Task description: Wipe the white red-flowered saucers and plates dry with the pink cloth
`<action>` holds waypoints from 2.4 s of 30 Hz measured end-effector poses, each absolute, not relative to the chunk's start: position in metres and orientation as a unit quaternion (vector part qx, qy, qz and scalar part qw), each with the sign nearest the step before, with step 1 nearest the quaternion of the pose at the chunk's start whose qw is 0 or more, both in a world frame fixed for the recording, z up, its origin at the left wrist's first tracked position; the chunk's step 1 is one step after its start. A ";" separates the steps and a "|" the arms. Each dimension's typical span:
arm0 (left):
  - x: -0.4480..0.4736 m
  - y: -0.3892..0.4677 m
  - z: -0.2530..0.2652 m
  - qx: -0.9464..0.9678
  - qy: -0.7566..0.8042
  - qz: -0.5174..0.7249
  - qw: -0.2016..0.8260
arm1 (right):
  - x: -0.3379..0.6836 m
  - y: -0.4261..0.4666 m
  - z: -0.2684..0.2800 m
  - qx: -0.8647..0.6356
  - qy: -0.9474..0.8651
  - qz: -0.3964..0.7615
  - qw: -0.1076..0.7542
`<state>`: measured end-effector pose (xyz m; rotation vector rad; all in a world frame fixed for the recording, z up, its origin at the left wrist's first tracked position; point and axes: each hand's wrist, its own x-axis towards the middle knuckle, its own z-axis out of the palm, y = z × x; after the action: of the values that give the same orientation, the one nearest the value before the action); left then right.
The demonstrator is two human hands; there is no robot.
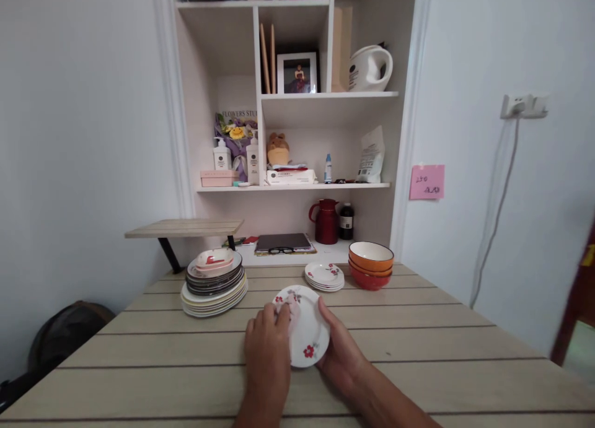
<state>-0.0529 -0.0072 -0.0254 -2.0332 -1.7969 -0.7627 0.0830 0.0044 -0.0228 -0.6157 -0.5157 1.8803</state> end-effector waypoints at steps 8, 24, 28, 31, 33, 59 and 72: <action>-0.028 -0.023 -0.033 -0.831 -0.456 -0.293 0.124 | 0.097 0.008 -0.021 -0.179 -0.221 0.835 0.472; -0.032 -0.022 -0.027 -0.824 -0.434 -0.347 0.107 | 0.096 0.014 -0.025 -0.180 -0.209 0.834 0.479; -0.035 -0.014 -0.033 -0.797 -0.433 -0.362 0.216 | 0.101 0.018 -0.024 -0.188 -0.226 0.827 0.480; -0.036 -0.010 -0.039 -0.762 -0.439 -0.389 0.274 | 0.099 0.015 -0.025 -0.189 -0.245 0.833 0.458; -0.036 -0.009 -0.040 -0.757 -0.422 -0.406 0.289 | 0.095 0.011 -0.026 -0.188 -0.255 0.841 0.438; -0.033 -0.002 -0.040 -0.778 -0.418 -0.384 0.269 | 0.091 0.011 -0.022 -0.240 -0.226 0.768 0.548; -0.042 0.007 -0.044 -0.751 -0.513 -0.315 0.272 | 0.091 0.017 -0.024 -0.237 -0.176 0.730 0.617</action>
<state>-0.0422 0.0069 -0.0436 -2.0216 -1.3816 -0.8489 0.0914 0.0166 -0.0242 -0.5452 -0.4044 1.6804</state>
